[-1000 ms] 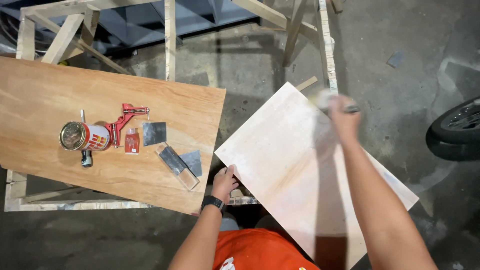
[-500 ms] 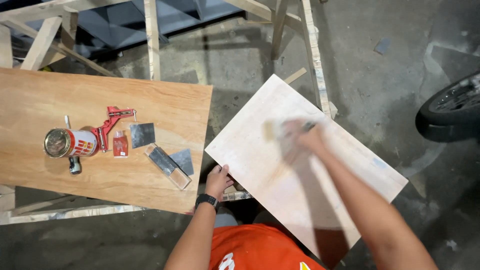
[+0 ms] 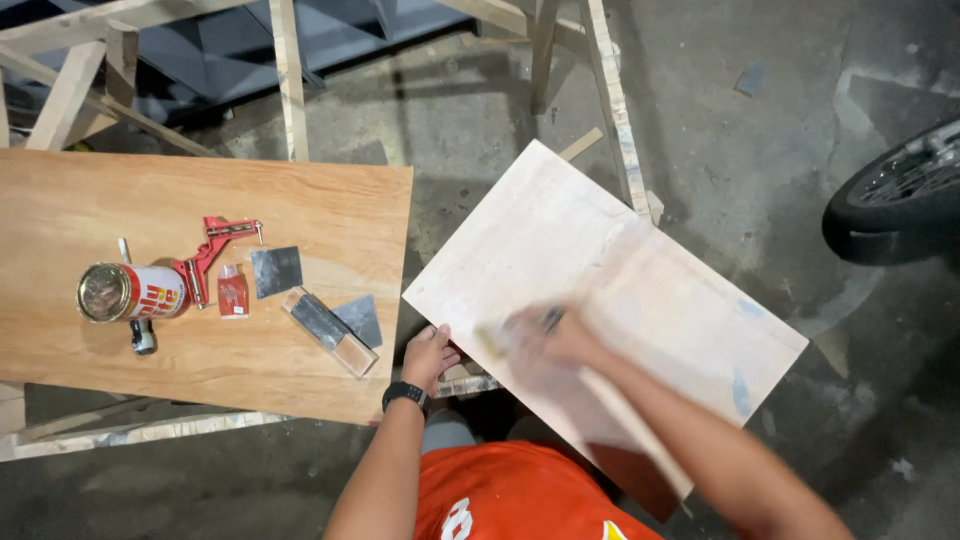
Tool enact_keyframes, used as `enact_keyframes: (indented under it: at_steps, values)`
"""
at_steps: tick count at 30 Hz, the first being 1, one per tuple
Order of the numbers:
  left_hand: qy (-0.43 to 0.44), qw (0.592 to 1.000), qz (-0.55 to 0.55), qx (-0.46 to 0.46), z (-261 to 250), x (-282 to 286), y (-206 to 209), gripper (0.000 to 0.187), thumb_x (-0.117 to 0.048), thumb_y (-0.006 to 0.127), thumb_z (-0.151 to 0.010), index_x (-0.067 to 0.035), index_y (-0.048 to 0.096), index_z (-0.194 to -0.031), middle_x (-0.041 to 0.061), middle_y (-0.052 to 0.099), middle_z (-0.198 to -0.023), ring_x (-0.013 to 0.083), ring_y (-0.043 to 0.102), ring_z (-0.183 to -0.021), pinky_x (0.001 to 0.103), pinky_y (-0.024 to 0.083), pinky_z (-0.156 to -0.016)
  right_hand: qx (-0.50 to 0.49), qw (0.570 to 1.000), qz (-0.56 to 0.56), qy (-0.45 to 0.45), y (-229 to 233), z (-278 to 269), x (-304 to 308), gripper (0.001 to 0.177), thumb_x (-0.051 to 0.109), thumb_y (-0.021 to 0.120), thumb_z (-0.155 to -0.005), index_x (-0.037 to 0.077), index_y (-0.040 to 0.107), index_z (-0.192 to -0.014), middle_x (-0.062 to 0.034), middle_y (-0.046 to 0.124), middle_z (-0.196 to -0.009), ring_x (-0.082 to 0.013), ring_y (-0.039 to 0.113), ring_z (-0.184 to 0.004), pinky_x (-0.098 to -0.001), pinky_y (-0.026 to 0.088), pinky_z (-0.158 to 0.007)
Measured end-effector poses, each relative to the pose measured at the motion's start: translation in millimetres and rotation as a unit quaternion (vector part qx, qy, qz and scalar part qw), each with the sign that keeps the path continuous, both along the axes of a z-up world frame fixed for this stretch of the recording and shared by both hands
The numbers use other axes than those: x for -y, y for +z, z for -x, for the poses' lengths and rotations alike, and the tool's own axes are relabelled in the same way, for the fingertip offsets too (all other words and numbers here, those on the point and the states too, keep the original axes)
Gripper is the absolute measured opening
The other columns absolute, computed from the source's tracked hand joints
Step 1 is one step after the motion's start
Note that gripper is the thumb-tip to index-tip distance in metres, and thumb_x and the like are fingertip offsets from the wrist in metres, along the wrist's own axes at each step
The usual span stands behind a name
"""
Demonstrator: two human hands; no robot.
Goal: Sanding the surface of a wooden board with a sanding block and then applying a liquid finish or adhesive with a paintbrush.
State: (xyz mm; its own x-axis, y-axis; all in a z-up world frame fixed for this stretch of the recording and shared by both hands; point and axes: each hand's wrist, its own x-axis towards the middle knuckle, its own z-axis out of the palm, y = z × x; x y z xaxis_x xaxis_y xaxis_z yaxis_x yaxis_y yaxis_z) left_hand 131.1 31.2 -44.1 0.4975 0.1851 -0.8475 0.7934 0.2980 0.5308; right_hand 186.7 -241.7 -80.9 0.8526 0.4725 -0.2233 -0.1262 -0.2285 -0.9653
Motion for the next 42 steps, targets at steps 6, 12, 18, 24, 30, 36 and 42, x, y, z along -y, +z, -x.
enact_keyframes:
  at_steps: [6, 12, 18, 24, 30, 36, 42]
  values:
    - [-0.007, 1.000, -0.027, 0.007, 8.4, -3.0, -24.5, 0.074, -0.039, 0.059, -0.116, -0.002, 0.029, -0.172, 0.034, 0.045, -0.163, 0.0414, 0.060, -0.141, 0.053, 0.056, -0.117, 0.081, 0.879, 0.184, -0.432, 28.2, -180.7, 186.8, 0.019, 0.021, 0.077, -0.103, 0.028, 0.080, -0.120, 0.0073, 0.079, -0.118, -0.0152, 0.074, -0.120, -0.0374, 0.057, -0.105]
    - [-0.009, 0.999, -0.031, 0.009, 9.1, -1.2, -17.0, 0.076, -0.040, 0.057, -0.116, 0.000, 0.027, -0.173, 0.031, 0.044, -0.162, 0.0374, 0.060, -0.139, 0.051, 0.056, -0.117, -0.015, 0.958, 0.106, -0.266, 64.7, -54.6, 46.1, 0.055, 0.021, 0.086, -0.082, -0.005, 0.072, -0.129, -0.0327, 0.072, -0.132, -0.0488, 0.065, -0.135, -0.0628, 0.047, -0.119]
    - [-0.012, 0.999, -0.043, 0.001, 9.0, 6.8, 10.4, 0.072, -0.039, 0.057, -0.116, -0.003, 0.030, -0.172, 0.031, 0.049, -0.157, 0.0368, 0.063, -0.136, 0.051, 0.057, -0.116, 0.031, 0.997, 0.067, -0.014, -2.6, -19.0, 68.3, 0.033, 0.013, 0.073, -0.085, 0.010, 0.088, -0.115, -0.0192, 0.084, -0.117, -0.0378, 0.077, -0.117, -0.0515, 0.056, -0.109]
    - [-0.013, 0.998, -0.068, 0.009, 8.3, 2.7, -20.1, 0.072, -0.041, 0.056, -0.116, -0.003, 0.030, -0.172, 0.031, 0.050, -0.156, 0.0352, 0.064, -0.132, 0.052, 0.058, -0.115, 0.190, 0.810, 0.175, -0.526, 15.3, -149.6, 241.6, 0.022, 0.014, 0.084, -0.094, 0.030, 0.087, -0.108, 0.0045, 0.079, -0.098, -0.0141, 0.076, -0.094, -0.0298, 0.058, -0.084]
    - [-0.009, 0.997, -0.077, 0.012, 7.3, 10.2, -7.4, 0.072, -0.040, 0.053, -0.117, -0.001, 0.028, -0.172, 0.034, 0.048, -0.160, 0.0409, 0.061, -0.138, 0.053, 0.055, -0.117, 0.071, 0.988, 0.051, -0.128, 3.5, 3.1, 84.9, 0.043, 0.027, 0.081, -0.084, 0.003, 0.081, -0.120, -0.0271, 0.078, -0.128, -0.0461, 0.070, -0.127, -0.0593, 0.048, -0.119]
    - [-0.042, 0.997, -0.065, 0.007, 15.8, 12.1, -39.4, 0.080, -0.035, 0.063, -0.114, -0.004, 0.022, -0.175, 0.033, 0.043, -0.164, 0.0444, 0.057, -0.142, 0.056, 0.054, -0.118, 0.024, 0.993, 0.097, -0.055, 13.0, -19.6, 110.8, 0.031, 0.028, 0.074, -0.095, 0.014, 0.086, -0.120, -0.0145, 0.085, -0.109, -0.0297, 0.081, -0.099, -0.0452, 0.058, -0.093]
    - [-0.010, 0.999, -0.039, 0.008, 21.1, 33.8, -11.7, 0.074, -0.036, 0.055, -0.116, -0.001, 0.023, -0.173, 0.037, 0.042, -0.164, 0.0501, 0.059, -0.139, 0.058, 0.057, -0.114, 0.104, 0.826, 0.239, -0.499, 43.4, -110.1, 244.2, 0.023, 0.030, 0.086, -0.095, 0.040, 0.083, -0.115, 0.0167, 0.080, -0.110, -0.0080, 0.077, -0.109, -0.0282, 0.059, -0.095]
